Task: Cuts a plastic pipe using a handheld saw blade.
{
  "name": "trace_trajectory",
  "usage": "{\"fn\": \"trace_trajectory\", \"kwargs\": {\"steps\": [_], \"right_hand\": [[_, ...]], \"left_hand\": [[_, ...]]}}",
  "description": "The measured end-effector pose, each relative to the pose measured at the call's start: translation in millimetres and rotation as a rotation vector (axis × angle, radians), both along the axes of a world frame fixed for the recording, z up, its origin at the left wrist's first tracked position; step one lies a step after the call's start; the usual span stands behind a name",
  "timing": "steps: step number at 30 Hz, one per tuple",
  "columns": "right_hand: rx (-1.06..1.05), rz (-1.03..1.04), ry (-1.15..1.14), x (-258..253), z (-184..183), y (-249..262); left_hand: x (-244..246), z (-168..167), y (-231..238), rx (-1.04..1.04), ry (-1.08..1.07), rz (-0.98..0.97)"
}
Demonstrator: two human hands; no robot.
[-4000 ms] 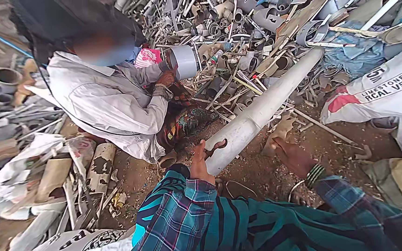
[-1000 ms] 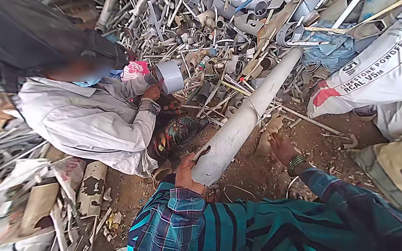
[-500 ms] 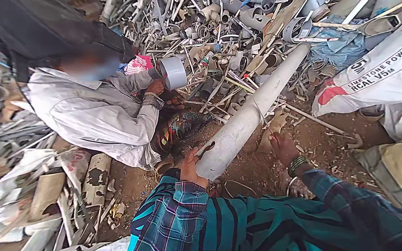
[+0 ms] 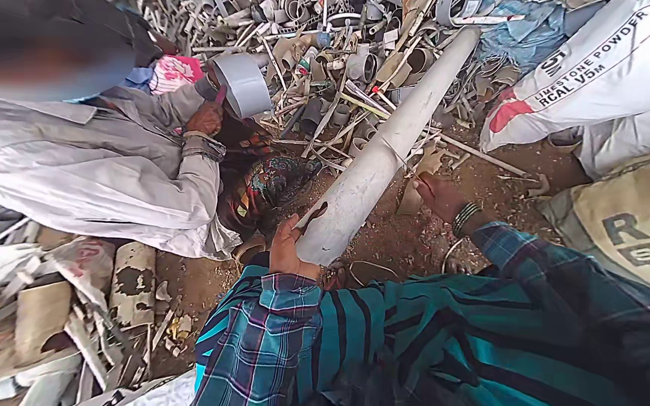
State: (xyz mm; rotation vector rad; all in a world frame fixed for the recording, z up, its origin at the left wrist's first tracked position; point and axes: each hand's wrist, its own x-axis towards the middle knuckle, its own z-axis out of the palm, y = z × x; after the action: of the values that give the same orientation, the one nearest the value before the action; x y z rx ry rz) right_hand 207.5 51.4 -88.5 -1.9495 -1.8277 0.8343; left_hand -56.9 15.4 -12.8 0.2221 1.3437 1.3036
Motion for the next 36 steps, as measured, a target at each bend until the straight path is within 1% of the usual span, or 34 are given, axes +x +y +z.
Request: {"fn": "trace_trajectory", "kwargs": {"steps": [2, 3, 5, 7, 8, 9, 11, 13, 14, 15, 16, 17, 18, 19, 20, 21, 22, 23, 24, 26, 27, 28, 29, 30, 31, 32, 33, 34, 35, 36], "right_hand": [[-0.023, 0.007, 0.021, -5, 13, -5], [0.005, 0.06, 0.04, -14, 19, -14], [0.119, 0.259, 0.037, -38, 24, -40], [0.152, 0.416, 0.046, -53, 29, -59], [0.17, 0.424, 0.037, -52, 30, -61], [0.194, 0.387, 0.024, -47, 28, -59], [0.127, 0.207, 0.019, -25, 30, -48], [-0.001, 0.012, 0.011, -7, 32, -40], [-0.014, -0.028, 0.003, -5, 30, -43], [0.029, -0.013, 0.012, -7, 25, -52], [0.106, 0.054, 0.032, -16, 17, -65], [0.187, 0.145, 0.067, -29, 9, -82], [0.224, 0.24, 0.089, -41, 5, -93], [0.237, 0.312, 0.09, -49, 3, -99], [0.241, 0.352, 0.091, -53, -1, -99], [0.237, 0.36, 0.09, -51, -6, -94], [0.219, 0.331, 0.084, -45, -9, -84], [0.197, 0.265, 0.087, -37, -11, -72], [0.129, 0.169, 0.094, -29, -9, -59], [0.014, -0.005, 0.118, -15, 4, -37], [0.022, -0.039, 0.145, -13, 13, -33], [0.056, -0.036, 0.164, -15, 25, -32], [0.112, -0.001, 0.167, -19, 36, -34], [0.195, 0.048, 0.162, -26, 45, -37], [0.296, 0.098, 0.163, -32, 52, -42], [0.408, 0.135, 0.168, -38, 54, -44], [0.506, 0.15, 0.191, -42, 55, -46], [0.572, 0.155, 0.217, -44, 53, -46], [0.612, 0.144, 0.229, -42, 51, -42], [0.607, 0.115, 0.216, -38, 49, -36]], "left_hand": [[0, -2, -2, 0.019, 0.005, -0.024], [1, 0, -2, 0.027, 0.008, -0.031], [6, 7, -6, 0.021, 0.0, -0.032], [10, 12, -9, 0.02, -0.012, -0.039], [11, 14, -10, 0.029, -0.034, -0.049], [12, 15, -12, 0.04, -0.065, -0.056], [14, 17, -14, 0.041, -0.107, -0.07], [16, 18, -17, 0.038, -0.105, -0.081], [17, 16, -19, 0.047, -0.127, -0.083], [19, 15, -20, 0.055, -0.138, -0.085], [21, 15, -21, 0.045, -0.135, -0.078], [21, 14, -22, 0.021, -0.119, -0.074], [20, 11, -20, 0.01, -0.086, -0.075], [12, 0, -16, 0.035, -0.061, -0.09], [-3, -21, -11, 0.101, -0.029, -0.125], [-26, -51, -3, 0.191, 0.003, -0.147], [-42, -70, 5, 0.225, 0.041, -0.144], [-49, -80, 10, 0.23, 0.082, -0.122], [-50, -81, 11, 0.23, 0.106, -0.103], [-45, -69, 8, 0.284, 0.062, -0.111], [-37, -56, 3, 0.345, -0.004, -0.118], [-24, -35, -3, 0.403, -0.074, -0.135], [-5, -7, -11, 0.412, -0.128, -0.138], [4, 10, -16, 0.484, -0.179, -0.169], [4, 15, -17, 0.623, -0.212, -0.253], [2, 17, -14, 0.764, -0.203, -0.334], [4, 21, -11, 0.865, -0.154, -0.375], [10, 28, -9, 0.904, -0.065, -0.358], [18, 36, -7, 0.906, 0.05, -0.301], [28, 42, -4, 0.87, 0.16, -0.212]]}}
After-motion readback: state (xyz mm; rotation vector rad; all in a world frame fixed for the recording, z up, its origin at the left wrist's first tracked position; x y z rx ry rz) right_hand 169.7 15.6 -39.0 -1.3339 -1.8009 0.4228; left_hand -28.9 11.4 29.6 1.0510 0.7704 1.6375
